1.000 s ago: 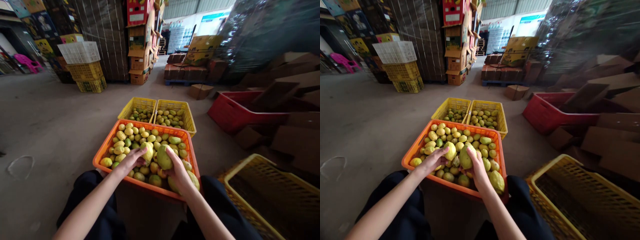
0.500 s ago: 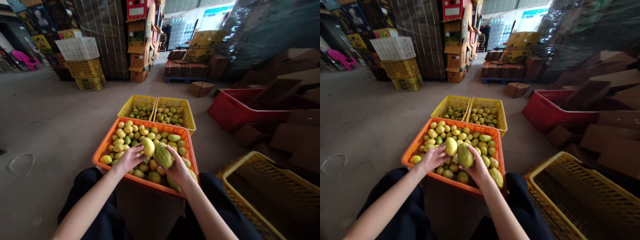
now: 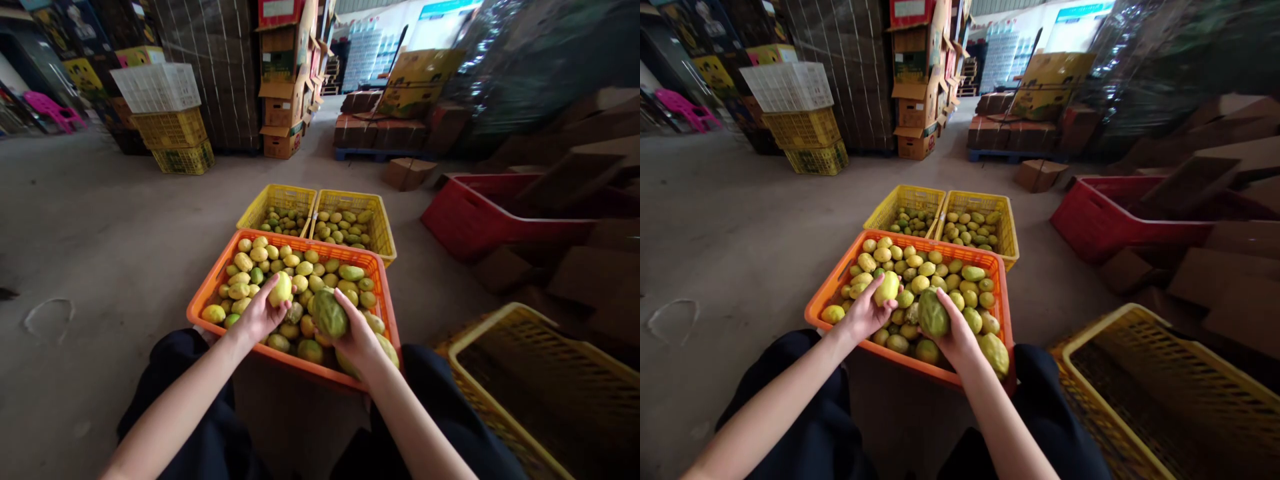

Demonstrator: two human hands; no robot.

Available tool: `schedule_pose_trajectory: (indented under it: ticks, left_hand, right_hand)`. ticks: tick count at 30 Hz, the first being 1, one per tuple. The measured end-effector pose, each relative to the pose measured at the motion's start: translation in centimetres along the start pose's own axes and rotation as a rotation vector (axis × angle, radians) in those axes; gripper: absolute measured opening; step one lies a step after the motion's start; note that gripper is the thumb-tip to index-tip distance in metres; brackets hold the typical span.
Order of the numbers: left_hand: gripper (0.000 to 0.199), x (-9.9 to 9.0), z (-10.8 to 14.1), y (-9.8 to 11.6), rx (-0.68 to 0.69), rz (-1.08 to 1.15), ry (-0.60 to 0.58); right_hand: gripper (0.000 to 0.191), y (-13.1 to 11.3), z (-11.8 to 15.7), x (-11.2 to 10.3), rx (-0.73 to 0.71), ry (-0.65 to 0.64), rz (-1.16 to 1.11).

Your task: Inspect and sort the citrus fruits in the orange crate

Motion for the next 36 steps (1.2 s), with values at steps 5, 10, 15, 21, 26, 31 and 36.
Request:
schedule_pose_trajectory:
  ticks: [5,10,15,21,26,31,36]
  left_hand:
    - [0.046,-0.4,-0.2,0.1,-0.056,0.043,-0.061]
    - [0.034,-0.3,-0.2,0.1,0.007,0.098,0.016]
    - [0.031,0.0,0.0,-0.1,0.005,0.135,0.088]
    - [0.029,0.0,0.1,-0.1,0.030,0.134,0.079]
    - [0.029,-0.5,-0.2,-0.1,-0.075,0.177,0.039]
    - [0.033,-0.1,0.3,-0.3,-0.085,0.187,0.038]
    - [0.032,0.2,0.1,-0.7,-0.072,0.176,0.042]
  right_hand:
    - [0.039,-0.2,0.7,0.3,0.368,0.182,-0.151]
    - [0.027,-0.2,0.6,0.3,0.313,0.267,-0.142]
    - [0.029,-0.2,0.6,0.1,0.349,0.261,-0.182]
    - [0.019,0.0,0.3,0.0,0.294,0.288,-0.228]
    - [0.012,-0.3,0.5,0.1,0.266,0.359,-0.229]
    - [0.015,-0.9,0.7,0.1,0.289,0.323,-0.249]
    - [0.010,-0.8,0.2,-0.4,0.236,0.253,-0.267]
Point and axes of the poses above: each hand's wrist, its own z-axis away from the middle knuckle, its own x-axis out of the palm, y = z × x, the point moved 2 cm from there along -z, towards the middle knuckle, and after that the axes turned 6 degrees about -z, right-handed, at the moved point
